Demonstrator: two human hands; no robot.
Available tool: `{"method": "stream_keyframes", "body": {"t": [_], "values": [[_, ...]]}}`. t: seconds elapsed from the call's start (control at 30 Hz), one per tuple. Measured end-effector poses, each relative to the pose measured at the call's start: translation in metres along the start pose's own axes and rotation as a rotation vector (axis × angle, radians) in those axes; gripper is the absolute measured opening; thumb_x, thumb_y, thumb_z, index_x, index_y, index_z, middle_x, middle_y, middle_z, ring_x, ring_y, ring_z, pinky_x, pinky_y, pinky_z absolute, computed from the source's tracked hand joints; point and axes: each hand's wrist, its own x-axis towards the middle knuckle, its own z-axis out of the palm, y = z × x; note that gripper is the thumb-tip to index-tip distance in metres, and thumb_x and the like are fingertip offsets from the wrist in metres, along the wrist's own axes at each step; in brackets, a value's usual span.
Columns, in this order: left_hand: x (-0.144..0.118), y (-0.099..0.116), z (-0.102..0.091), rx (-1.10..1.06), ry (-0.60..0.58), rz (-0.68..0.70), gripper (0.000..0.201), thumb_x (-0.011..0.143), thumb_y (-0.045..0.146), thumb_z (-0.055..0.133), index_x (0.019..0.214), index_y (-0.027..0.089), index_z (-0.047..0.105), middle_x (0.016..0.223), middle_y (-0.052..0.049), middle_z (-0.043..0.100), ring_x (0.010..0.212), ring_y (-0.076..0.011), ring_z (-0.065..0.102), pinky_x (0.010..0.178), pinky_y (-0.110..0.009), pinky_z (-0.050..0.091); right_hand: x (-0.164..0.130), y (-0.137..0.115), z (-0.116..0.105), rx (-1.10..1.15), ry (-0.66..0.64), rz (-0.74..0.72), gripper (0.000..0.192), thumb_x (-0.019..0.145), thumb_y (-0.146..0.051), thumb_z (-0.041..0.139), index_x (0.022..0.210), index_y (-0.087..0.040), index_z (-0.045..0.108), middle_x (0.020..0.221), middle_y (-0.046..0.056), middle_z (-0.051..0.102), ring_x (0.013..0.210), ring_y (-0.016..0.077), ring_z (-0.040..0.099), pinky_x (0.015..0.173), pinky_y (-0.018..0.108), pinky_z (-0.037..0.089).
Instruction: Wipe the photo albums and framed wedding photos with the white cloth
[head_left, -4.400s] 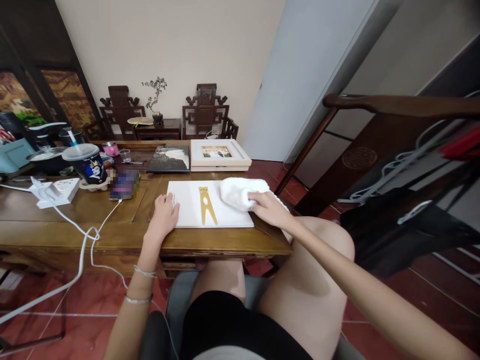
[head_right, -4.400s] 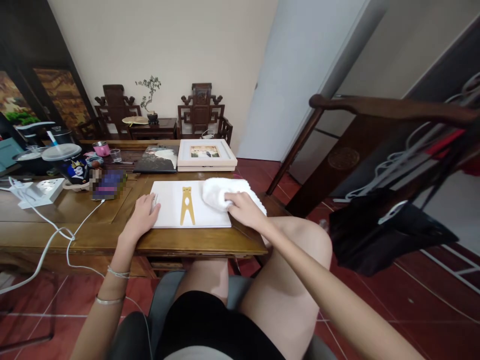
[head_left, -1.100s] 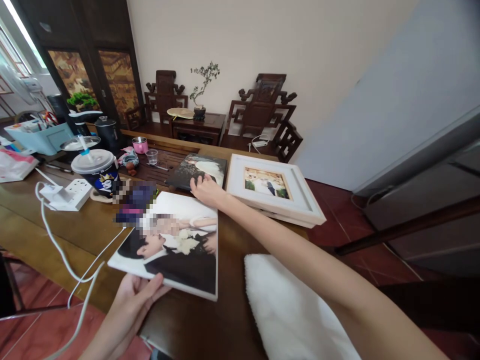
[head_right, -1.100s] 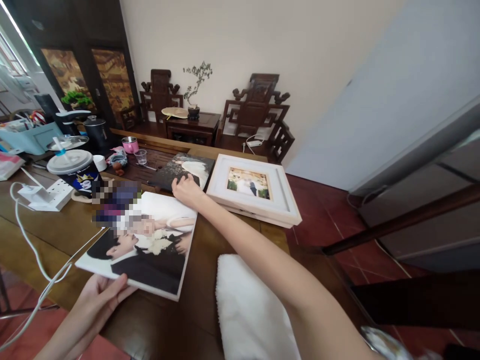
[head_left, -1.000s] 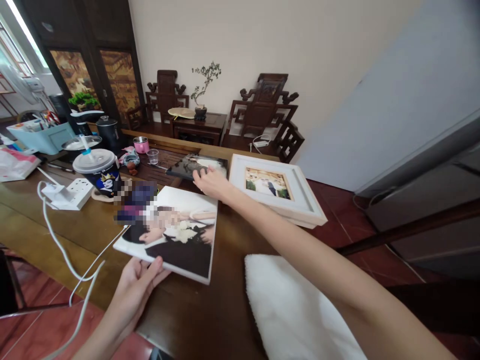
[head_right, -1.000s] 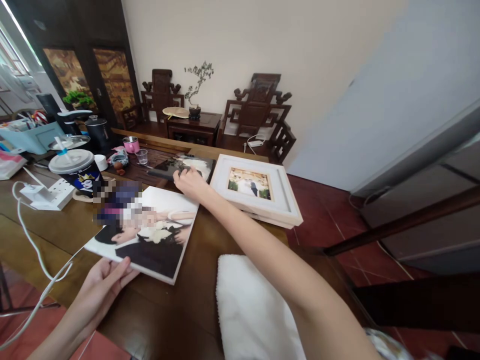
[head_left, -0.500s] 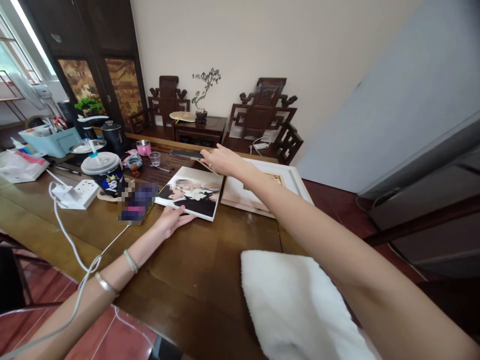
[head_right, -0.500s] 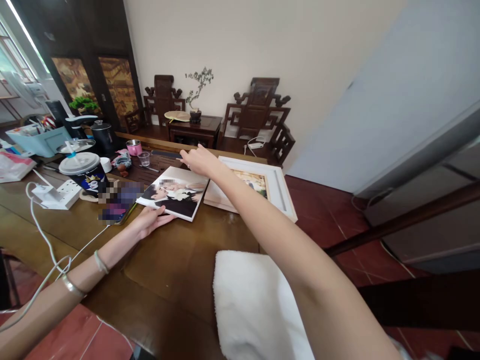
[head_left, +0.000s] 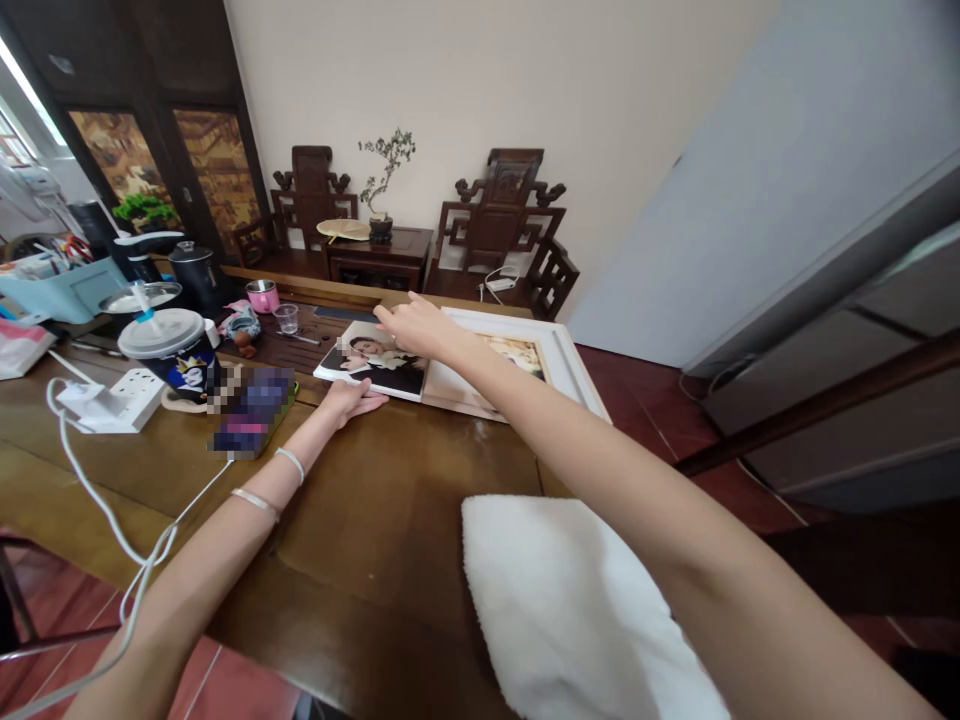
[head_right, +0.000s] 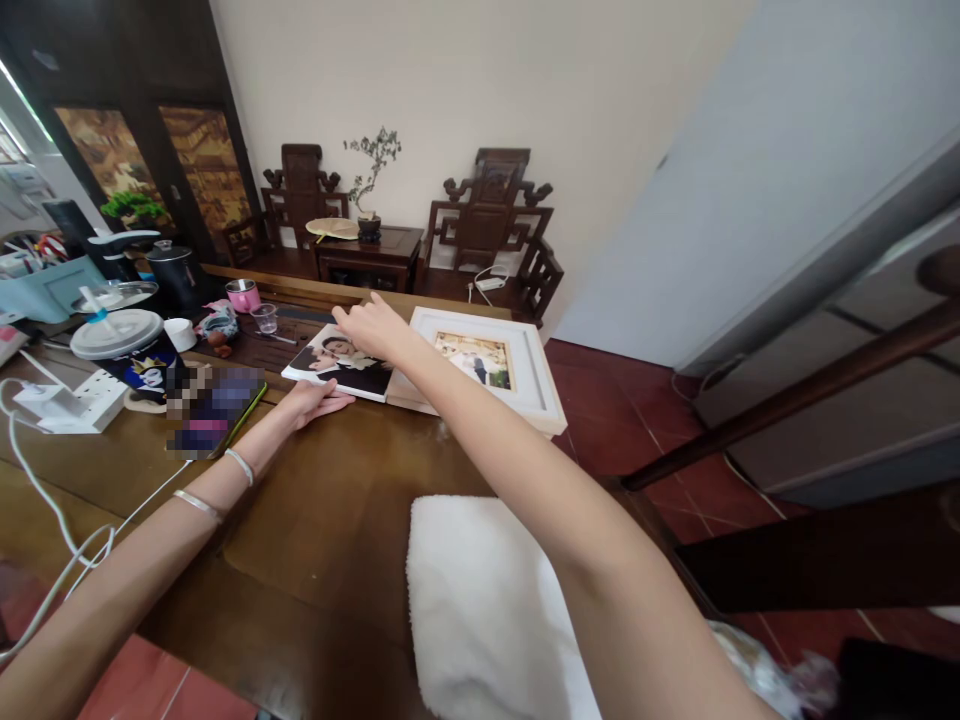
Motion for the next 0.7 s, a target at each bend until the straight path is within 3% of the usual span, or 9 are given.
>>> {"method": "stream_keyframes", "body": {"t": [0.13, 0.27, 0.37, 0.47, 0.6, 0.7], "values": [[-0.003, 0.003, -0.004, 0.103, 0.014, -0.004, 0.014, 0.093, 0.015, 0.060, 0.087, 0.004, 0.066, 0.058, -0.013, 0.070, 0.055, -0.0169, 0.070, 0.058, -0.021, 0.056, 0.000, -0.005, 0.002, 0.023, -0.011, 0.002, 0.037, 0.105, -0.026, 0.027, 0.125, -0.004, 0.050, 0.105, 0.021, 0.071, 0.100, 0.0295, 0.067, 0.099, 0.045, 0.032], [-0.008, 0.025, -0.011, 0.168, 0.024, 0.019, 0.018, 0.082, 0.024, 0.076, 0.085, 0.009, 0.067, 0.054, -0.007, 0.068, 0.050, -0.0161, 0.068, 0.052, -0.020, 0.051, -0.002, -0.011, 0.002, 0.048, -0.028, 0.021, 0.036, 0.104, -0.024, 0.030, 0.127, -0.004, 0.049, 0.108, 0.021, 0.071, 0.101, 0.0301, 0.067, 0.101, 0.047, 0.031], [-0.008, 0.049, -0.006, -0.054, -0.181, 0.197, 0.030, 0.081, 0.037, 0.077, 0.094, 0.012, 0.065, 0.080, -0.012, 0.074, 0.073, -0.0202, 0.074, 0.069, -0.024, 0.057, -0.004, -0.014, 0.000, 0.052, -0.028, 0.026, 0.035, 0.103, -0.022, 0.032, 0.126, -0.003, 0.050, 0.107, 0.021, 0.071, 0.101, 0.0306, 0.068, 0.102, 0.048, 0.030], [-0.002, 0.066, 0.006, -0.302, -0.217, 0.158, 0.035, 0.086, 0.044, 0.070, 0.096, 0.012, 0.061, 0.080, -0.012, 0.070, 0.078, -0.0228, 0.072, 0.081, -0.034, 0.058, -0.005, -0.018, 0.000, 0.051, -0.029, 0.016, 0.033, 0.101, -0.019, 0.034, 0.125, -0.003, 0.051, 0.111, 0.022, 0.070, 0.103, 0.0305, 0.067, 0.104, 0.050, 0.029], [0.012, 0.071, 0.022, -0.413, -0.137, 0.117, 0.012, 0.090, 0.020, 0.057, 0.097, 0.010, 0.060, 0.067, -0.004, 0.064, 0.059, -0.0151, 0.064, 0.070, -0.028, 0.059, -0.005, -0.022, 0.002, 0.098, -0.051, 0.030, 0.034, 0.101, -0.017, 0.036, 0.129, -0.003, 0.050, 0.113, 0.021, 0.070, 0.106, 0.0282, 0.066, 0.107, 0.050, 0.027], [0.020, 0.069, 0.025, -0.431, -0.106, 0.114, 0.016, 0.082, 0.005, 0.053, 0.095, 0.010, 0.060, 0.065, -0.004, 0.065, 0.059, -0.0154, 0.064, 0.064, -0.026, 0.058, -0.020, -0.017, -0.001, 0.240, -0.031, 0.105, 0.034, 0.101, -0.022, 0.039, 0.130, -0.008, 0.051, 0.116, 0.018, 0.069, 0.107, 0.0270, 0.065, 0.101, 0.045, 0.036]]}}
